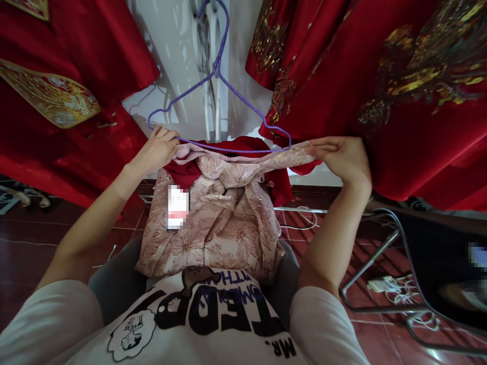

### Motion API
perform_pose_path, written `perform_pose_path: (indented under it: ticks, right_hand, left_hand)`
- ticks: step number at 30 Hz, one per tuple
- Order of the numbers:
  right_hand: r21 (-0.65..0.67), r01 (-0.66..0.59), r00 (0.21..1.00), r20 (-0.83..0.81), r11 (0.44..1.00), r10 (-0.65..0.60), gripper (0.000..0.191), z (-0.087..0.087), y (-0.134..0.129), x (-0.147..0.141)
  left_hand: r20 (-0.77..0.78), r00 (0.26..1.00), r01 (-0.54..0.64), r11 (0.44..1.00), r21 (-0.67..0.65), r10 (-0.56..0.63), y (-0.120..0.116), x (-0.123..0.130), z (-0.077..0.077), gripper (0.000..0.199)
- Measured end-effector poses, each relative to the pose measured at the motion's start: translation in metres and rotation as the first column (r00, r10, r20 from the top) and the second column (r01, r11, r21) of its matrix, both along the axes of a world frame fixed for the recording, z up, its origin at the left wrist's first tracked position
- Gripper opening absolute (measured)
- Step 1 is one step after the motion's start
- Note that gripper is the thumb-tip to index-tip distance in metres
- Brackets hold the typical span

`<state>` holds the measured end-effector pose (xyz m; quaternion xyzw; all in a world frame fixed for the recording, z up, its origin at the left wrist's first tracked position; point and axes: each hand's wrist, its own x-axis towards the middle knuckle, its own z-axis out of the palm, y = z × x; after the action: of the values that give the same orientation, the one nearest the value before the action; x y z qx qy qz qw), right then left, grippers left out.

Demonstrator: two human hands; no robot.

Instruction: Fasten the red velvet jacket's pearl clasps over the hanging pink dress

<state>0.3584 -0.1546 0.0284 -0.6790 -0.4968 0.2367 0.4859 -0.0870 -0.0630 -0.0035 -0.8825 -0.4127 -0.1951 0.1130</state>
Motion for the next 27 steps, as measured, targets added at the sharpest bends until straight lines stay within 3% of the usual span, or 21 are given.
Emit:
perform_pose_path:
  ticks: [7, 12, 16, 23, 27]
  right_hand:
    - [0.035, -0.004, 1.000, 0.022, 0.999, 0.004, 0.019, 0.000, -0.001, 0.000]
    - [0.290, -0.094, 0.994, 0.087, 0.952, 0.072, 0.026, -0.014, 0.022, -0.007]
    - [0.405, -0.169, 0.975, 0.200, 0.899, 0.094, 0.028, -0.011, 0.038, -0.033]
    - [0.261, -0.152, 0.897, 0.440, 0.953, 0.023, 0.041, -0.007, 0.057, -0.074]
    - [0.174, -0.176, 0.868, 0.492, 0.969, 0.069, 0.046, -0.007, 0.059, -0.074]
  left_hand:
    - [0.018, 1.000, 0.004, 1.000, 0.007, -0.004, -0.001, -0.003, -0.001, 0.032]
    - [0.000, 1.000, 0.023, 1.000, -0.010, -0.023, 0.004, -0.001, -0.007, 0.033]
    - [0.022, 0.999, 0.028, 0.999, -0.031, -0.028, 0.011, 0.009, -0.014, 0.031]
    - [0.049, 0.997, 0.053, 0.997, -0.050, -0.051, 0.016, 0.027, -0.021, 0.029]
    - [0.154, 0.988, -0.003, 1.000, 0.025, -0.001, 0.018, 0.004, -0.012, 0.026]
